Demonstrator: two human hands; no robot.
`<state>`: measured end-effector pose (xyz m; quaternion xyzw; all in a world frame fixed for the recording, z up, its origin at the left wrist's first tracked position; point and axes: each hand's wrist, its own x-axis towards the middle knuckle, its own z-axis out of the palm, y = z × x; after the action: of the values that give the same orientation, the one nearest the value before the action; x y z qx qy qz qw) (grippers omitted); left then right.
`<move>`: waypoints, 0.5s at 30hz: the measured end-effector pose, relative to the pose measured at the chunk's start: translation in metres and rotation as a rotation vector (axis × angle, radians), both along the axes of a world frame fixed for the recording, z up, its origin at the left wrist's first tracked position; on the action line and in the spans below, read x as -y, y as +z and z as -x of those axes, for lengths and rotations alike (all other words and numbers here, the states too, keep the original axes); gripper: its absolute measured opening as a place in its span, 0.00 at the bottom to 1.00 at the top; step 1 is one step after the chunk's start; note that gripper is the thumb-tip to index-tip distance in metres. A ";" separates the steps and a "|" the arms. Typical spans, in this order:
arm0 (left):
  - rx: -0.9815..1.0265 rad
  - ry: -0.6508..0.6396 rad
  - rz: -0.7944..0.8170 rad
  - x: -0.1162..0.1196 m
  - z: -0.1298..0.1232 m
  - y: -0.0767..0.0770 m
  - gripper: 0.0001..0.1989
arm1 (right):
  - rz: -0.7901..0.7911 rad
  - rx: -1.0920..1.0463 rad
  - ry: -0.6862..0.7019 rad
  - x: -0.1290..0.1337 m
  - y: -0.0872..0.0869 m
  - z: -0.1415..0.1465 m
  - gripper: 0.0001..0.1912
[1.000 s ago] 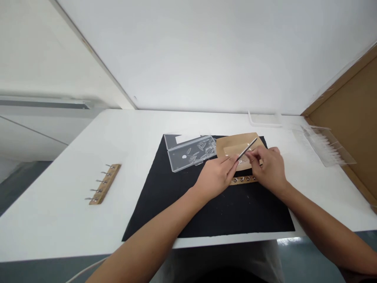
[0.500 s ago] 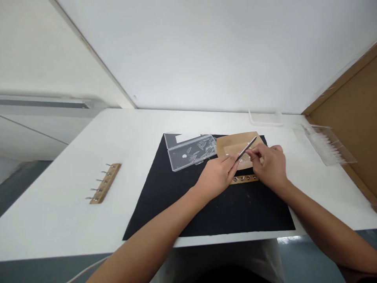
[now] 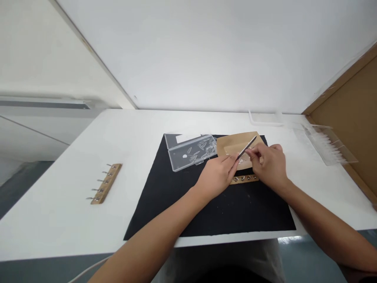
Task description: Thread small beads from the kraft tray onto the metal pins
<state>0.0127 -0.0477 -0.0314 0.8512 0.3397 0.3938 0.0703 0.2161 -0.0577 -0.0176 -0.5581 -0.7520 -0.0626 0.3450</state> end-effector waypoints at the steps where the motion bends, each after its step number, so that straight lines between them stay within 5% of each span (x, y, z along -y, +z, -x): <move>1: -0.003 0.001 -0.013 0.000 0.000 0.000 0.13 | 0.016 0.014 0.047 0.000 0.000 0.001 0.15; 15: 0.065 0.083 0.065 -0.001 0.006 0.001 0.14 | -0.053 -0.148 0.080 0.001 0.000 -0.010 0.14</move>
<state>0.0062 -0.0466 -0.0303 0.8205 0.3849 0.4124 0.0923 0.2259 -0.0587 -0.0180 -0.5216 -0.7441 -0.0272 0.4164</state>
